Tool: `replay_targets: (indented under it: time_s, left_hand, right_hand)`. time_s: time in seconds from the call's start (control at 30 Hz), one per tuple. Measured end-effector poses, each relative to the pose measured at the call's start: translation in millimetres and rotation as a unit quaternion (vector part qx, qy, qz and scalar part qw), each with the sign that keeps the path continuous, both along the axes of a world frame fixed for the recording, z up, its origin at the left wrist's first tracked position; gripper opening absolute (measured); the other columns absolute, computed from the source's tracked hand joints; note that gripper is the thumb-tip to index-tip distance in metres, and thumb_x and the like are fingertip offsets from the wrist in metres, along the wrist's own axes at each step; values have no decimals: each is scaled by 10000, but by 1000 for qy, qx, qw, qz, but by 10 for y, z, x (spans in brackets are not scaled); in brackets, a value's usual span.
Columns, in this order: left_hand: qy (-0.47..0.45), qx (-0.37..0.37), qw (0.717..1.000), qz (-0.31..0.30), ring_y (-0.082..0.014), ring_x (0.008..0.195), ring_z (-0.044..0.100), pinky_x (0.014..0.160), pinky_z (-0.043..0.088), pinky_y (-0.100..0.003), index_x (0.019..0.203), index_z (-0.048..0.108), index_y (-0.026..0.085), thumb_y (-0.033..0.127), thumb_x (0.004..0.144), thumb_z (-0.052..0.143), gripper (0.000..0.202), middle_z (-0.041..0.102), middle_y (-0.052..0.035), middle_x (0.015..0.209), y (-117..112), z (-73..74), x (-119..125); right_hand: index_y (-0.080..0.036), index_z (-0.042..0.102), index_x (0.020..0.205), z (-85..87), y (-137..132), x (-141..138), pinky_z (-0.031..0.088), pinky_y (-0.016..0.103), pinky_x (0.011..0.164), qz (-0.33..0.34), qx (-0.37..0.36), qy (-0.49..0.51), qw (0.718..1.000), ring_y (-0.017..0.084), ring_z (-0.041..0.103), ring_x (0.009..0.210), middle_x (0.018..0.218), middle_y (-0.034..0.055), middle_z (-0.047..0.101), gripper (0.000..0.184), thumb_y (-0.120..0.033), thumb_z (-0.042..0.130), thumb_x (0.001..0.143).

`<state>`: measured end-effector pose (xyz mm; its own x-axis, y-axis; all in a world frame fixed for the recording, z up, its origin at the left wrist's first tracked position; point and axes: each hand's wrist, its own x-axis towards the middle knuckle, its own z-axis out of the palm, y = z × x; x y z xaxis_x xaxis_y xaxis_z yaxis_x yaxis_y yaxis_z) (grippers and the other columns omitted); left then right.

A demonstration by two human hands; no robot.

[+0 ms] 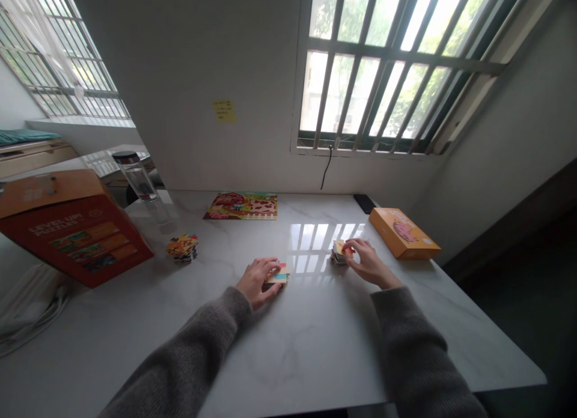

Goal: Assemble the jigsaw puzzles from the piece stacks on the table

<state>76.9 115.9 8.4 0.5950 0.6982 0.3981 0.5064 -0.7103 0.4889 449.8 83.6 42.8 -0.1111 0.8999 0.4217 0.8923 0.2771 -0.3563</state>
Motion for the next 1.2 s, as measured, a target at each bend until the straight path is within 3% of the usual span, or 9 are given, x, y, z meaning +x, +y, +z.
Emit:
replay_targets:
  time_s: [0.13, 0.33, 0.4, 0.57, 0.7, 0.87, 1.0, 1.1, 1.2]
  left_hand:
    - [-2, -4, 1000, -2, -304, 1221, 521, 1046, 404, -470, 1153, 596, 212, 342, 848, 605, 331, 607, -117, 1323, 3, -5, 0]
    - [-17, -5, 1000, -7, -313, 1220, 526, 1049, 412, -485, 1149, 594, 212, 334, 841, 621, 332, 606, -125, 1307, 21, -32, 8]
    - [-31, -10, 999, -23, -314, 1228, 531, 1057, 418, -489, 1164, 582, 214, 333, 819, 655, 371, 599, -129, 1304, 40, -48, -6]
    - [-99, -33, 994, -37, -300, 1293, 515, 1094, 428, -471, 1183, 484, 203, 319, 715, 771, 561, 539, -159, 1333, 130, -52, -143]
    - [-76, -48, 995, -41, -300, 1267, 542, 1086, 431, -478, 1128, 480, 213, 347, 663, 823, 593, 550, -153, 1328, 217, -14, -293]
    - [-14, -69, 997, 26, -286, 1106, 621, 986, 438, -461, 1055, 517, 213, 497, 741, 746, 481, 645, -111, 1194, 239, 3, -299]
    - [39, -99, 987, 121, -275, 1034, 631, 984, 390, -484, 1309, 465, 208, 524, 837, 632, 592, 667, -83, 1146, 193, 18, -196]
    - [78, -131, 981, 118, -292, 1084, 608, 994, 382, -487, 1389, 444, 221, 510, 839, 638, 651, 671, -79, 1154, 170, 37, -146]
    - [80, -159, 979, 100, -305, 1101, 604, 1004, 397, -493, 1421, 439, 223, 509, 821, 669, 704, 672, -85, 1146, 174, 28, -150]
  right_hand:
    - [-240, 650, 945, 23, -4, 18, 471, 431, 929, 14, 13, 3, 1000, 267, 584, 1013, 1043, 81, 670, 128, -260, 581, 839]
    - [-231, 628, 1070, 86, 8, 2, 480, 453, 924, 8, 51, 74, 996, 281, 586, 1027, 1065, 87, 671, 240, -337, 636, 855]
    - [-235, 624, 1070, 108, -10, -229, 485, 453, 923, 27, 61, 102, 993, 274, 582, 1023, 1068, 86, 651, 232, -325, 642, 856]
    - [-245, 641, 1042, 95, -125, -1149, 490, 421, 938, 175, 44, 114, 977, 248, 563, 1036, 1098, 81, 608, 207, -194, 643, 841]
    - [-257, 627, 1080, -19, -169, -1595, 510, 414, 936, 205, 24, 144, 968, 243, 548, 1058, 1148, 89, 566, 260, -164, 658, 839]
    - [-263, 640, 1093, -197, -75, -1689, 477, 440, 1005, 204, -19, 151, 967, 258, 537, 1153, 1182, 98, 563, 166, -302, 602, 935]
    - [-216, 531, 1324, -225, 2, -1702, 442, 492, 1022, 101, -92, 180, 974, 282, 556, 1172, 1222, 128, 612, 371, -348, 523, 978]
    - [-184, 479, 1417, -197, 35, -1709, 382, 562, 1047, 73, -151, 131, 977, 323, 539, 1177, 1204, 132, 658, 526, -380, 583, 941]
    - [-166, 507, 1411, -175, 62, -1688, 391, 529, 1063, 107, -193, 144, 965, 313, 535, 1182, 1202, 135, 651, 561, -357, 639, 900]
